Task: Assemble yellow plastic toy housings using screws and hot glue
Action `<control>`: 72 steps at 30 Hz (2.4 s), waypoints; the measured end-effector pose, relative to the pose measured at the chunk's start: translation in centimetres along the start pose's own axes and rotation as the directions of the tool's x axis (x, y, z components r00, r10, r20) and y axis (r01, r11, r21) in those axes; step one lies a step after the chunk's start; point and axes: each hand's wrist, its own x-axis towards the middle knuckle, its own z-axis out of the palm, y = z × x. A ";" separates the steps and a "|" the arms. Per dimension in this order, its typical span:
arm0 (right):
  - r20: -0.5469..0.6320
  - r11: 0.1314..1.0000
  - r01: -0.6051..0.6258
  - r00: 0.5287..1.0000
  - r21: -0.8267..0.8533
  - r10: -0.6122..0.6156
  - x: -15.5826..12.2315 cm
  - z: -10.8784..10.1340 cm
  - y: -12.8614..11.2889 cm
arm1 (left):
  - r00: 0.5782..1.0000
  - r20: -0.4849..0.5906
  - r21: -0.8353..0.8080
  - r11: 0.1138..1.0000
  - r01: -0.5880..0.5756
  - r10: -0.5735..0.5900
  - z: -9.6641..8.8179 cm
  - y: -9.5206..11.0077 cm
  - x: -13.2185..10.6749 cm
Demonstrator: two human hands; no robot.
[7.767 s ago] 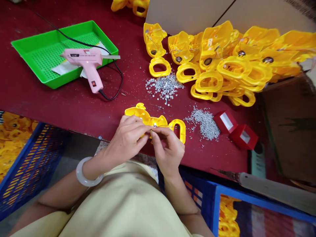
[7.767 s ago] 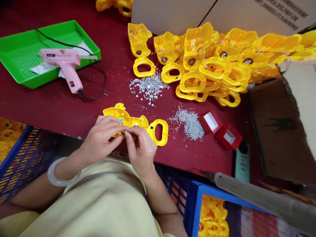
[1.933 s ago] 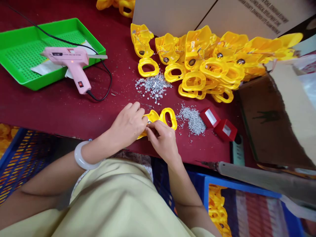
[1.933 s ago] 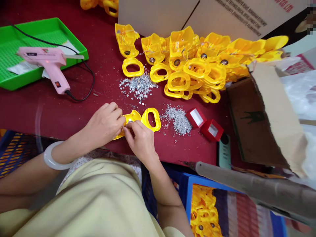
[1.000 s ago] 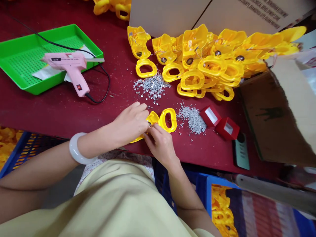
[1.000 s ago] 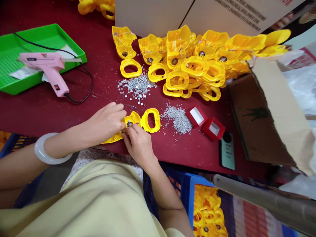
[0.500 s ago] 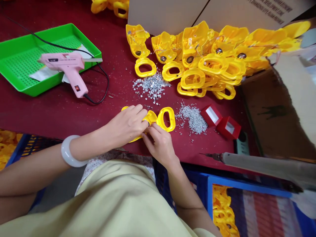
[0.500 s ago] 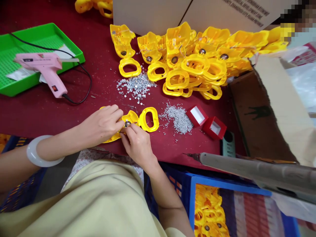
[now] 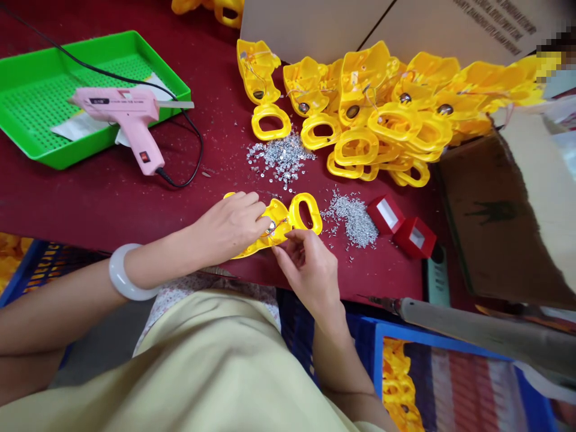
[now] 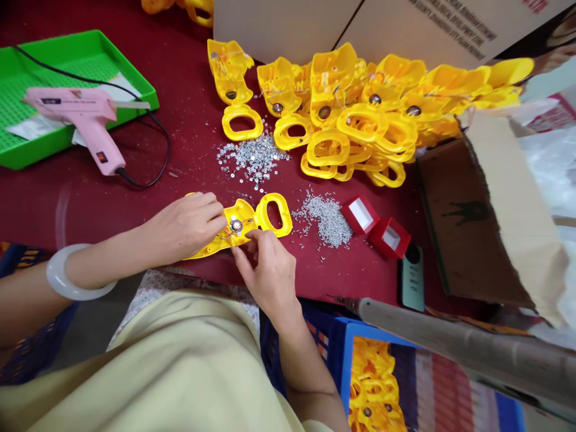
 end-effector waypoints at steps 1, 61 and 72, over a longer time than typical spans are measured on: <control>0.017 0.999 0.002 1.000 -0.048 -0.001 -0.2 -0.1 0.0 | 1.000 -0.001 -0.004 1.000 0.005 -0.005 0.0 0.0 0.0; 0.005 0.942 0.247 0.968 -0.226 -0.253 3.1 -0.1 3.3 | 0.931 -0.270 -0.232 0.955 0.183 -0.244 0.5 2.1 -1.5; -0.054 0.930 0.278 0.953 -0.239 -0.299 1.8 0.2 4.1 | 0.936 -0.275 -0.211 0.964 0.164 -0.220 0.4 2.2 -1.4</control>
